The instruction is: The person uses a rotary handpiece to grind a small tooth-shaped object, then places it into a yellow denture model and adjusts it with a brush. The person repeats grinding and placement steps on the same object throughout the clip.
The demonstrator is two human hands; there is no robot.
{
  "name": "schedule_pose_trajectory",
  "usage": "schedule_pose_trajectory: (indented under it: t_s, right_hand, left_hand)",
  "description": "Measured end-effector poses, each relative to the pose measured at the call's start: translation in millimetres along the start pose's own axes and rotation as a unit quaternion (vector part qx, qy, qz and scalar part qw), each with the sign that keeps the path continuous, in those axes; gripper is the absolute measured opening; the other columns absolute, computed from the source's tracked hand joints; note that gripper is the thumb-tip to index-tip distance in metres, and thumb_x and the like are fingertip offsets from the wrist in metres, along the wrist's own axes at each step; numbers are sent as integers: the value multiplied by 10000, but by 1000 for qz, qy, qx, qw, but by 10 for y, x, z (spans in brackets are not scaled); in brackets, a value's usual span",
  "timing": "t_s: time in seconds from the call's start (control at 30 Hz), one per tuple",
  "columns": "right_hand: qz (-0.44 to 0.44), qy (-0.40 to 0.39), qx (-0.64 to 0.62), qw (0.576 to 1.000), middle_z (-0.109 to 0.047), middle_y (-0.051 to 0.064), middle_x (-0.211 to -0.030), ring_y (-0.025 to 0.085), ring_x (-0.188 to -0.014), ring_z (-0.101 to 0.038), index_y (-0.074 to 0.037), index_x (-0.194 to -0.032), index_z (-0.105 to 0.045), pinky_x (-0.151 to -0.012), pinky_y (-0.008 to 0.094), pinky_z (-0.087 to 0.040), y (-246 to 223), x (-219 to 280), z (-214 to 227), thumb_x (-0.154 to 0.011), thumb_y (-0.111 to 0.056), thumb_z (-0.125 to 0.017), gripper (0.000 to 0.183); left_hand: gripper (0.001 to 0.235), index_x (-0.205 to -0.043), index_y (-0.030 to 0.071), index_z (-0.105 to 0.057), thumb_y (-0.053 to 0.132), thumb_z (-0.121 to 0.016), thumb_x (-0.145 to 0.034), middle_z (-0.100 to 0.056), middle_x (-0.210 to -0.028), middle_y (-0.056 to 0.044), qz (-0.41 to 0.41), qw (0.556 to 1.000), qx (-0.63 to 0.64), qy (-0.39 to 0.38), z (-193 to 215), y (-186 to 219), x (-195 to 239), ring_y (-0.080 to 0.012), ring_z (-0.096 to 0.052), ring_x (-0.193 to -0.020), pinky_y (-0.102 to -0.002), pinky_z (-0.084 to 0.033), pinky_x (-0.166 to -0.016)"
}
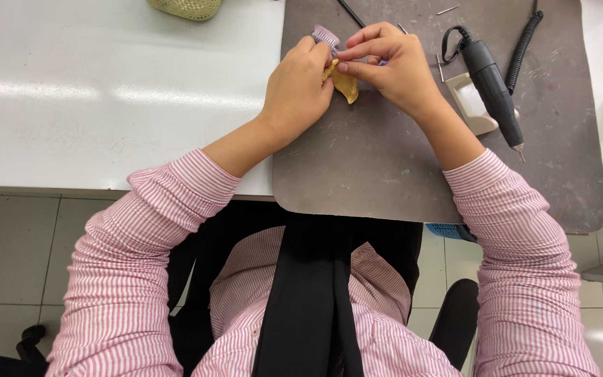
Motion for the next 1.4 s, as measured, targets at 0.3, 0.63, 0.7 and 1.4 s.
schedule_pose_trajectory:
  t_s: [0.3, 0.63, 0.7, 1.4]
  right_hand:
    - [4, -6, 25, 1000, -694, 23, -1221, 30, -683, -480, -146, -1126, -823, -646, 174, -443, -9, 44, 14, -939, -127, -870, 195]
    - [144, 19, 198, 970, -664, 57, -1331, 111, -785, -595, -124, -1146, -815, -726, 275, -534, -290, 131, 68, -979, -64, -777, 181]
    - [189, 31, 273, 943, -650, 40, -1294, 137, -899, -648, -130, -1098, -810, -778, 303, -566, -395, 185, 40, -967, -73, -756, 153]
    - [143, 38, 212, 966, -670, 72, -1238, 192, -964, -686, -50, -1071, -765, -840, 339, -571, -382, 188, -2, -976, 42, -567, 238]
  left_hand:
    - [191, -996, 33, -579, 54, -730, -880, -598, -1033, -132, 2, 1000, -3, 4, -2, 33, 18, -346, -630, -988, -455, -520, -786]
    - [211, -996, 22, -576, 48, -734, -858, -597, -1034, -146, 9, 1000, -3, -15, -2, 14, 8, -356, -631, -969, -459, -522, -782]
    - [208, -995, 10, -569, 44, -732, -870, -595, -1038, -154, 17, 1000, 0, -27, -14, -4, 3, -358, -634, -952, -456, -525, -773]
    - [188, -976, -20, -598, 61, -733, -874, -605, -1033, -185, 34, 998, 53, -23, -61, -102, -18, -357, -648, -929, -432, -535, -813]
Point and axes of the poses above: each hand's wrist, its own x-axis away from the middle knuckle, its own z-axis out of the back of the hand, y = z × x, the point moved 2 cm from there along -x, towards the middle knuckle
